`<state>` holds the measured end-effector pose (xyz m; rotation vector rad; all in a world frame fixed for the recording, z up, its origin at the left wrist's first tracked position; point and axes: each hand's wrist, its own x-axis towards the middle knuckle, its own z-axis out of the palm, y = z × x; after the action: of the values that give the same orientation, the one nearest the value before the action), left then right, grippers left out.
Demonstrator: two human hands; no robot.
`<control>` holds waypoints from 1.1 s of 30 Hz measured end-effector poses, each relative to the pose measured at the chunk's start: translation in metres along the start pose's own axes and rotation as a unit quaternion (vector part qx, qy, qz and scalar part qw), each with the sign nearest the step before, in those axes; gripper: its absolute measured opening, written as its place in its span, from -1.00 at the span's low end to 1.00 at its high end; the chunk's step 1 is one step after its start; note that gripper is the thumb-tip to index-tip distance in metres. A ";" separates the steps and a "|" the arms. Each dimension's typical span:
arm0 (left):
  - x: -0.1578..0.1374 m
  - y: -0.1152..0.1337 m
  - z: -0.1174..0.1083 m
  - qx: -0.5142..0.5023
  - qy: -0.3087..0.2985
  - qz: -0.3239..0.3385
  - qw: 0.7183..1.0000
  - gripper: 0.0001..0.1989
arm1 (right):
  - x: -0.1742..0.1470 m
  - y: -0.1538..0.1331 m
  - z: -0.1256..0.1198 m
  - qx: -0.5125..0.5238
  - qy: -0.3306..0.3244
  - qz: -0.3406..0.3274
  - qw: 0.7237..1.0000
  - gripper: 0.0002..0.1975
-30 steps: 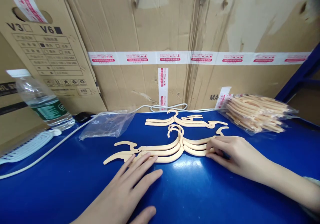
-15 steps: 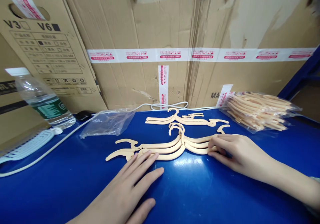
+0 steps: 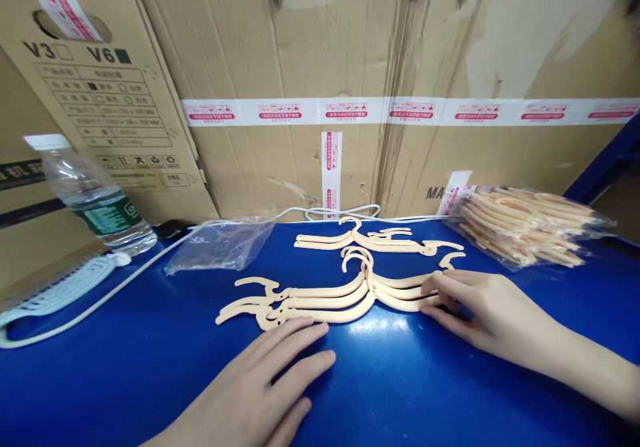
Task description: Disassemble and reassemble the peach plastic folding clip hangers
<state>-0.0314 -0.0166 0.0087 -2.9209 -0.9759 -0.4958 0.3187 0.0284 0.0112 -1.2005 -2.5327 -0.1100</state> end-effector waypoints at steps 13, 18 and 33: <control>-0.002 -0.006 0.008 -0.018 0.022 0.017 0.999 -0.62 | 0.002 -0.004 -0.002 0.015 0.008 0.039 0.999 -0.80; 0.000 -0.007 0.006 -0.030 0.022 0.022 0.999 -0.65 | 0.009 0.001 0.001 -0.008 0.021 0.049 0.999 -0.80; 0.002 -0.003 -0.001 -0.042 0.040 0.027 0.998 -0.65 | 0.112 0.057 -0.007 -0.135 -0.068 0.105 0.983 -0.79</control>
<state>-0.0316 -0.0130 0.0105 -2.9651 -0.8864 -0.6594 0.2976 0.1463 0.0504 -1.6234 -2.5458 -0.3410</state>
